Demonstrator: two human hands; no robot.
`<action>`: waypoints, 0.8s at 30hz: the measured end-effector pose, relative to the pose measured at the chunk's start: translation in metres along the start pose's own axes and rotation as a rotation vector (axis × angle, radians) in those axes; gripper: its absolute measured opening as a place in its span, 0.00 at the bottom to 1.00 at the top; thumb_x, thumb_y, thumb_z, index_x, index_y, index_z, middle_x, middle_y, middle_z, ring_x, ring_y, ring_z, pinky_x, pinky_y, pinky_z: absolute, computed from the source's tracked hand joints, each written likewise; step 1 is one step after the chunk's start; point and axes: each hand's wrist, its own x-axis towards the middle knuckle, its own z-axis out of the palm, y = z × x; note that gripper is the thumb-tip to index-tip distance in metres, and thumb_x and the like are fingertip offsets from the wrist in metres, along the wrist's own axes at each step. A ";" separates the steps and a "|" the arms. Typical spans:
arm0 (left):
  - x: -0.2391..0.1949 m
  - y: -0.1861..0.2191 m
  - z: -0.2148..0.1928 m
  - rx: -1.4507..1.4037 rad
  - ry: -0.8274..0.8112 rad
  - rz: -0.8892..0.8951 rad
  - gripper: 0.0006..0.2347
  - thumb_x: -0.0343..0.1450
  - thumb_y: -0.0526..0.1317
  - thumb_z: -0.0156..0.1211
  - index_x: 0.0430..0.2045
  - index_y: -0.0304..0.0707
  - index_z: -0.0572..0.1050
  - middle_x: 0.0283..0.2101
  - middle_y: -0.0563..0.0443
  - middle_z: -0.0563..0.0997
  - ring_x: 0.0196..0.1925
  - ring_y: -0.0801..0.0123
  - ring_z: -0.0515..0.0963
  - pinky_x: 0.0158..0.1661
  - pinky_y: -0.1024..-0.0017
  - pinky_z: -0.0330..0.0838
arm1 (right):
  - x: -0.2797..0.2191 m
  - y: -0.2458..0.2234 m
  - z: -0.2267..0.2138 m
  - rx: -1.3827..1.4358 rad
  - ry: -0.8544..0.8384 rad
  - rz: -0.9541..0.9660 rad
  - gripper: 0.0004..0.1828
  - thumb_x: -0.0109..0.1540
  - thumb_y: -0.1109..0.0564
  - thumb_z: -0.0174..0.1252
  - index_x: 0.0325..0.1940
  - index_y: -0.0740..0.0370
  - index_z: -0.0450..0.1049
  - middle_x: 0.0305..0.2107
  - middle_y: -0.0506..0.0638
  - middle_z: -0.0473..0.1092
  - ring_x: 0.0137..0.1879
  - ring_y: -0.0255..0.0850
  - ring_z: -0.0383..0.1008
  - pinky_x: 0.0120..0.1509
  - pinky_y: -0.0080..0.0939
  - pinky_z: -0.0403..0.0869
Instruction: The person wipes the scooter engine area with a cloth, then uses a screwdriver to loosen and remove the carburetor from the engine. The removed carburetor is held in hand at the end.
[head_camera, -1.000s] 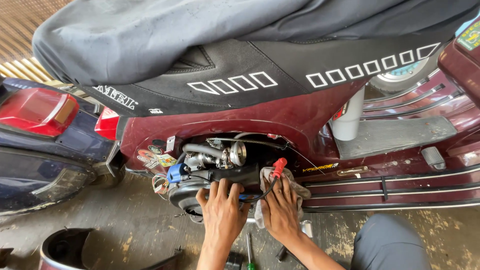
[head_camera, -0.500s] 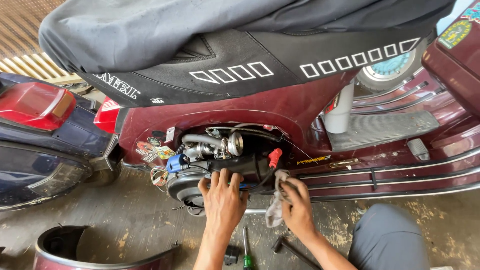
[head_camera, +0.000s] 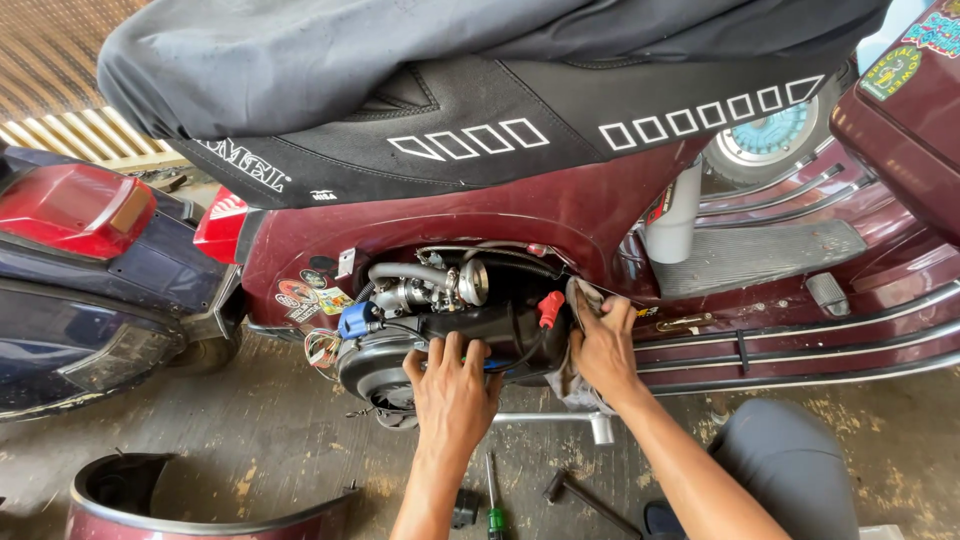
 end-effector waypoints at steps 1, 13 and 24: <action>-0.001 0.000 0.000 -0.002 -0.002 0.001 0.15 0.61 0.45 0.72 0.37 0.44 0.77 0.39 0.50 0.72 0.40 0.58 0.71 0.53 0.47 0.59 | 0.000 0.001 -0.004 -0.001 -0.001 0.003 0.43 0.55 0.67 0.57 0.77 0.59 0.62 0.41 0.63 0.56 0.49 0.54 0.55 0.52 0.50 0.65; 0.001 -0.004 0.002 -0.032 -0.008 -0.011 0.14 0.60 0.43 0.73 0.35 0.42 0.77 0.39 0.48 0.72 0.41 0.56 0.73 0.53 0.46 0.61 | 0.022 0.001 -0.035 -0.284 -0.305 -0.040 0.30 0.60 0.57 0.57 0.67 0.66 0.68 0.44 0.73 0.71 0.17 0.52 0.75 0.16 0.47 0.75; 0.006 0.005 -0.005 -0.070 -0.009 0.062 0.16 0.61 0.44 0.72 0.38 0.41 0.75 0.40 0.46 0.72 0.44 0.55 0.71 0.53 0.47 0.60 | 0.002 -0.015 -0.082 0.145 0.050 -0.140 0.24 0.52 0.67 0.55 0.53 0.67 0.74 0.36 0.56 0.79 0.26 0.49 0.74 0.30 0.45 0.73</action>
